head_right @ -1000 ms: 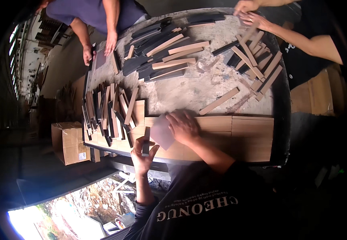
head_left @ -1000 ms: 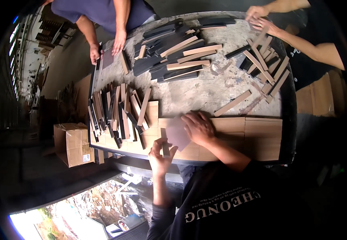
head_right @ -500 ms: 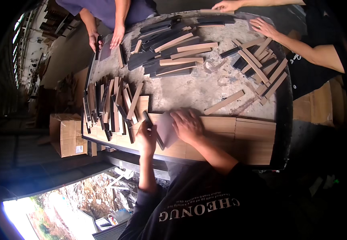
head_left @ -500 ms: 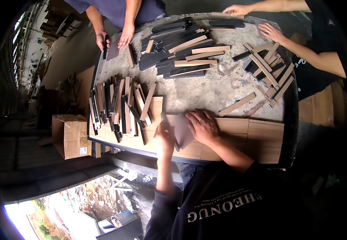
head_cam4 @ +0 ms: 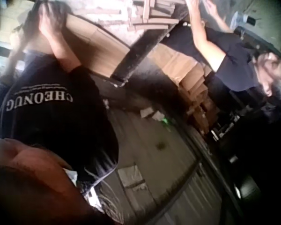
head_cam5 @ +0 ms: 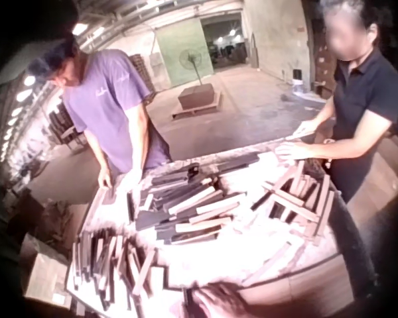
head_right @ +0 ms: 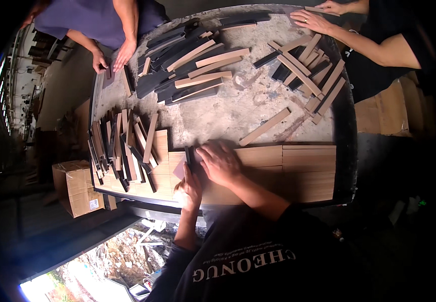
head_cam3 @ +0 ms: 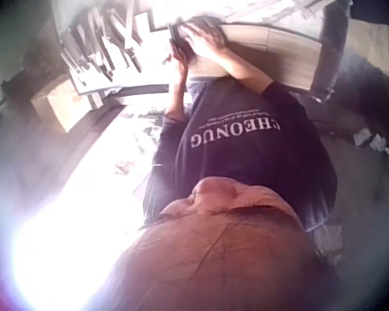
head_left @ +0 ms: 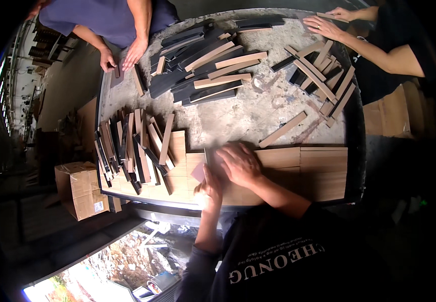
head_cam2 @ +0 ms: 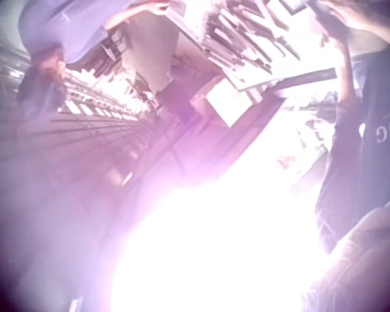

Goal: The person sands wooden strips using a piece of sandpaper on a table, handling the strips one at a time and flipping them to sand different sides.

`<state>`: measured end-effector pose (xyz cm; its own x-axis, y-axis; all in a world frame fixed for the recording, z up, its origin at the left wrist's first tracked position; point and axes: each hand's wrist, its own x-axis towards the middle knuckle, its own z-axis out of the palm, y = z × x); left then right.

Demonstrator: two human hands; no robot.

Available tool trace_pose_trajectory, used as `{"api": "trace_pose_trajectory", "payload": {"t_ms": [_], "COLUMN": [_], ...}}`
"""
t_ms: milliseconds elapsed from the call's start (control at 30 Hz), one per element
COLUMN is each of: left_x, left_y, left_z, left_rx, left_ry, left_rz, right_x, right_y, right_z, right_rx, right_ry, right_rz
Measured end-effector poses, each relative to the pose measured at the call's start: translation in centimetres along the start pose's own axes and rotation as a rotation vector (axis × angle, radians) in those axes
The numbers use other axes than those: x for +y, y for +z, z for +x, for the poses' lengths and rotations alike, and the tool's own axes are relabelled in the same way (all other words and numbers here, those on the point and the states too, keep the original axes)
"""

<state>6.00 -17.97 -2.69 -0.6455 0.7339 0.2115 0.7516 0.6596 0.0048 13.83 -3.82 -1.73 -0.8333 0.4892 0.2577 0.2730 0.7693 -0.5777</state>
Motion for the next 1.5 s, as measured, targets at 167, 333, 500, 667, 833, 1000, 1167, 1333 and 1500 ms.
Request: {"api": "trace_pose_trajectory", "payload": {"t_ms": [167,333,500,667,833,1000,1167,1333,1500], "left_x": [0.0,0.1,0.2,0.2,0.8,-1.5,-5.3,-6.8,-19.8], "left_y": [0.9,-0.8,0.3,0.5,0.5,-0.9,-4.2,-5.6,-1.0], "left_z": [6.2,-0.9,2.4,2.8,-1.4,10.8,6.6,5.2,4.7], "left_rx": [0.007,-0.043,-0.043,-0.004,0.052,-0.153,-0.203,-0.164,0.189], "left_ry": [0.049,0.093,0.13,0.128,0.107,-0.355,-0.584,-0.65,-0.425], "left_rz": [0.055,0.013,0.036,0.157,0.095,-0.262,-2.015,-2.226,-1.089], "right_x": [-0.4,0.3,0.2,0.1,0.5,-0.1,0.2,0.1,-0.7], "right_y": [0.1,-0.2,0.5,0.3,1.0,0.5,0.5,0.0,0.0], "right_z": [0.3,0.5,0.3,0.1,-0.2,0.0,0.4,0.0,0.2], "right_rx": [0.04,0.028,0.024,-0.046,-0.024,-0.02,-0.01,0.036,0.02], "right_ry": [-0.028,-0.01,-0.045,-0.017,0.006,-0.027,-0.049,-0.048,-0.061], "right_rz": [-0.104,0.004,-0.053,-0.077,-0.021,0.011,-0.06,-0.056,-0.035]}}
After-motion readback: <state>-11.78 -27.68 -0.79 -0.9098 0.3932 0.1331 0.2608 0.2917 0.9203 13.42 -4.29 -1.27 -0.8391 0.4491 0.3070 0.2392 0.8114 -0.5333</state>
